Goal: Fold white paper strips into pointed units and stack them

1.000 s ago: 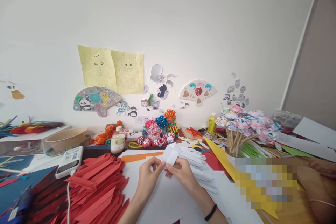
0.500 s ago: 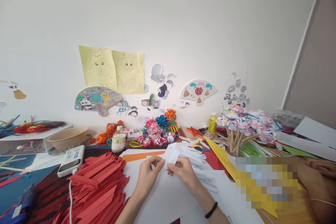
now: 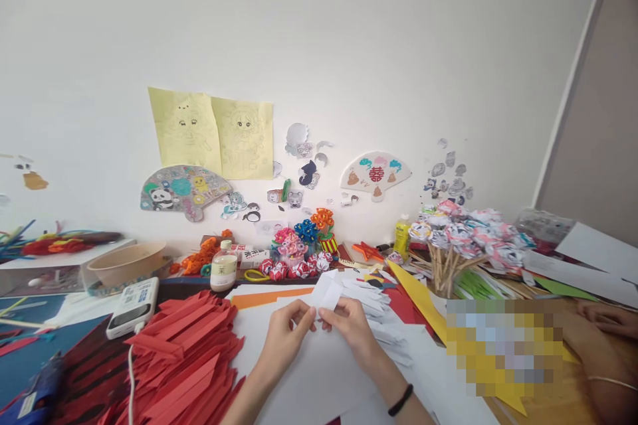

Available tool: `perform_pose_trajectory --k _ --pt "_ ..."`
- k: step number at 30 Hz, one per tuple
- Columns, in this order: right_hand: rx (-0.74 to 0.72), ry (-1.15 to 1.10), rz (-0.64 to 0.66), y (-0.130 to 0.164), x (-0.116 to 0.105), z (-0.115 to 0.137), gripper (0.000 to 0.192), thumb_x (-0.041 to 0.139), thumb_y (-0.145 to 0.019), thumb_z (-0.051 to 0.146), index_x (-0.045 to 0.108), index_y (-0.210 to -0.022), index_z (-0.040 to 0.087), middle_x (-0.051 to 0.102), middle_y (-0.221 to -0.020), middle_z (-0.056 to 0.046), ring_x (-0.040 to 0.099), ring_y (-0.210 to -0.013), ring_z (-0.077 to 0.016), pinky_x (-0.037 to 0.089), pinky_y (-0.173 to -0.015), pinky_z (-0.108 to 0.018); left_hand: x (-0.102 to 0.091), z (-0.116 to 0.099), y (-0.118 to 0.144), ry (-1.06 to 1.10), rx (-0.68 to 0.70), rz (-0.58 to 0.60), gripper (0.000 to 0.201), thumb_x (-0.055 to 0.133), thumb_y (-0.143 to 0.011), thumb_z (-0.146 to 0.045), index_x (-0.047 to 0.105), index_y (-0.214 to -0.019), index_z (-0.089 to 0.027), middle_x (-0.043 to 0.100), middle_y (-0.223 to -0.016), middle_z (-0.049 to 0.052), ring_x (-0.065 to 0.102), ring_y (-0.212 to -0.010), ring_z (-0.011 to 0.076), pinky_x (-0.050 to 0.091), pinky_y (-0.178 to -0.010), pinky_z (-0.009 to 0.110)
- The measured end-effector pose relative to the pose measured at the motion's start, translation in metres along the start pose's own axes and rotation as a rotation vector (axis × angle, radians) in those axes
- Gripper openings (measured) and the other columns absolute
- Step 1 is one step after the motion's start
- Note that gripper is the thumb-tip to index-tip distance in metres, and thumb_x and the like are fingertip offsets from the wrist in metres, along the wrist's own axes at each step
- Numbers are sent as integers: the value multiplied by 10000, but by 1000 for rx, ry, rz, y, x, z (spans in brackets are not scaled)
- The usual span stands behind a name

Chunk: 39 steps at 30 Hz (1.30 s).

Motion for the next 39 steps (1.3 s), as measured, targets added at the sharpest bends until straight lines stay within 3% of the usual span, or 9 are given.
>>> perform_pose_trajectory --k 6,15,24,31,34,39 --pt "24 -33 -17 2 2 -2 235 727 -676 329 679 -666 98 602 -558 -29 513 -507 -122 393 -495 -229 2 -7 4 8 40 -5 327 441 -885 -409 526 -674 -175 569 -611 -5 489 -582 131 365 -575 215" --pt "12 -75 -50 3 0 2 236 733 -668 336 678 -659 107 594 -563 -25 494 -517 -121 379 -512 -239 5 -9 2 17 45 61 340 430 -881 -450 554 -723 -176 612 -676 20 533 -633 153 387 -609 225" --pt "130 -250 15 3 4 -19 206 725 -691 311 662 -693 115 608 -610 -29 516 -552 -124 392 -545 -238 5 -8 3 -51 97 43 251 379 -902 -323 450 -695 -201 515 -624 -16 462 -585 140 343 -579 221" --pt "39 -154 -83 -3 -13 -7 337 735 -684 437 646 -720 114 596 -634 -21 502 -569 -125 397 -548 -237 -8 6 -1 -253 67 -15 226 371 -863 -230 394 -639 -212 489 -581 -19 446 -553 150 286 -551 229" --pt "40 -162 -159 -5 -24 -7 378 708 -695 495 653 -745 125 611 -675 -31 503 -584 -129 394 -539 -236 -15 11 -3 -305 58 -8 209 368 -849 -209 418 -647 -211 507 -587 -14 460 -563 155 281 -549 229" --pt "57 -83 -233 -6 -34 -13 384 753 -644 476 684 -737 109 600 -579 -23 520 -554 -141 416 -550 -254 -23 14 -6 -268 34 -17 163 428 -839 -284 522 -732 -204 603 -701 14 527 -635 164 337 -581 231"
Point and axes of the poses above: each hand's wrist, its own y-axis away from the middle knuckle, its own x-axis out of the palm, z = x × y, the point moved 7 cm from there along -y, towards the middle knuckle
